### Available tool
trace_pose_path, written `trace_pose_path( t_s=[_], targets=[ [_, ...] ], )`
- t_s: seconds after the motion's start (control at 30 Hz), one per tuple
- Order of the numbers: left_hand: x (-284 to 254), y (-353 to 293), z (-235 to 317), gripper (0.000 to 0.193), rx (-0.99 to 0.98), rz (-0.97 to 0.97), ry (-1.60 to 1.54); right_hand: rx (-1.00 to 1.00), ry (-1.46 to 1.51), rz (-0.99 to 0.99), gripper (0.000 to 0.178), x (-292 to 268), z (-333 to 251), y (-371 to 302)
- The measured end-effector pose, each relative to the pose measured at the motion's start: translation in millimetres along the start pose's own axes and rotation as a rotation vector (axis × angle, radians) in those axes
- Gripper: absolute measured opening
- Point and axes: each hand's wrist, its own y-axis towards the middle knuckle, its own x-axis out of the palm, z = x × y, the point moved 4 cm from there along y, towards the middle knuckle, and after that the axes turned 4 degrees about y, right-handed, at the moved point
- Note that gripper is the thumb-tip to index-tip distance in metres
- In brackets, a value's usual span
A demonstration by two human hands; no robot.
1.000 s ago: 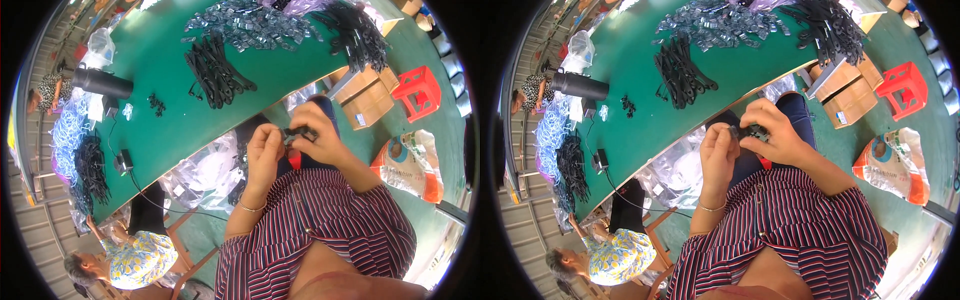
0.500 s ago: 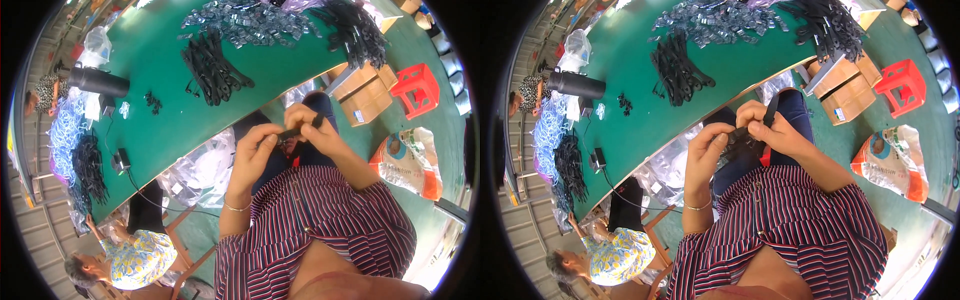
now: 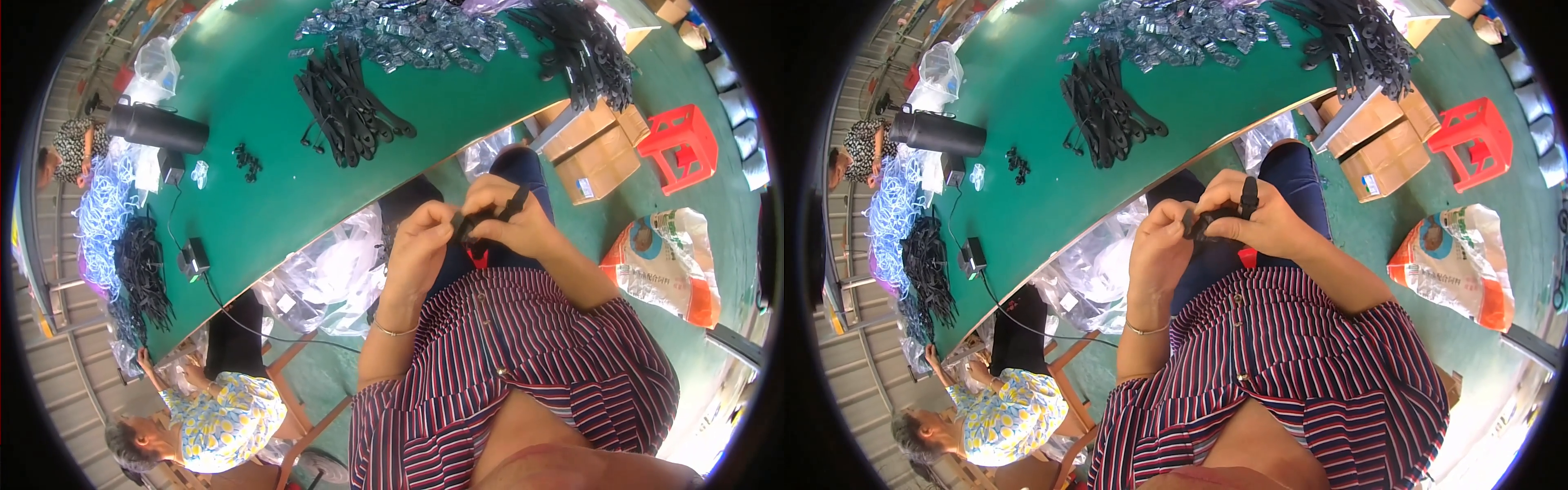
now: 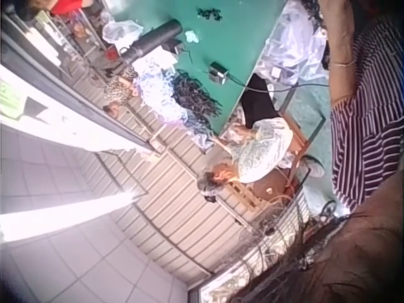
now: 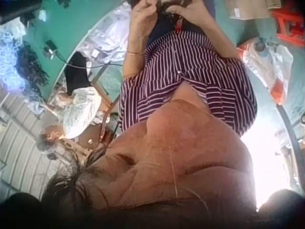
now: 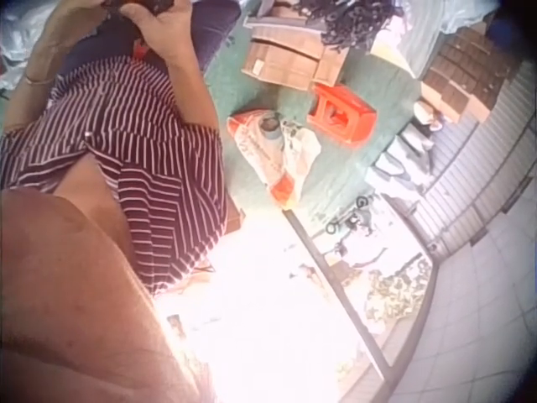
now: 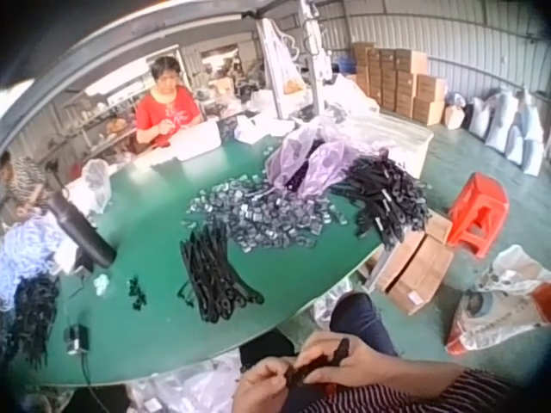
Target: The person assembles plastic buckles onto black straps by hand at a factory workbench.
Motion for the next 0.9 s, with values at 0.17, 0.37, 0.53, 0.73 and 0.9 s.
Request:
trace_pose_path(
  t_s=[0.17, 0.37, 0.53, 0.73, 0.9],
  targets=[
    [-2.4, -0.8, -8.1, 0.009, -0.003, -0.116, -0.083, 0.021, 0.023, -0.040, 0.020, 4.4, -0.8, -2.5],
    [-5.2, -4.4, -8.9, 0.008, -0.050, -0.034, 0.025, -0.010, 0.029, -0.045, 0.021, 3.4, -0.5, -2.3],
    [-7.5, -3.9, -11.9, 0.010, -0.036, -0.083, -0.052, -0.023, 0.039, -0.058, 0.021, 5.1, -2.2, -2.7],
    [4.1, -3.2, 0.9, 0.013, -0.089, -0.029, 0.094, -0.020, 0.049, -0.056, 0.022, 3.2, -3.3, -0.5],
    [4.0, -6.1, 0.4, 0.015, -0.132, -0.010, 0.162, -0.125, -0.196, -0.038, 0.015, 2.0, -15.2, 3.1]
  ],
)
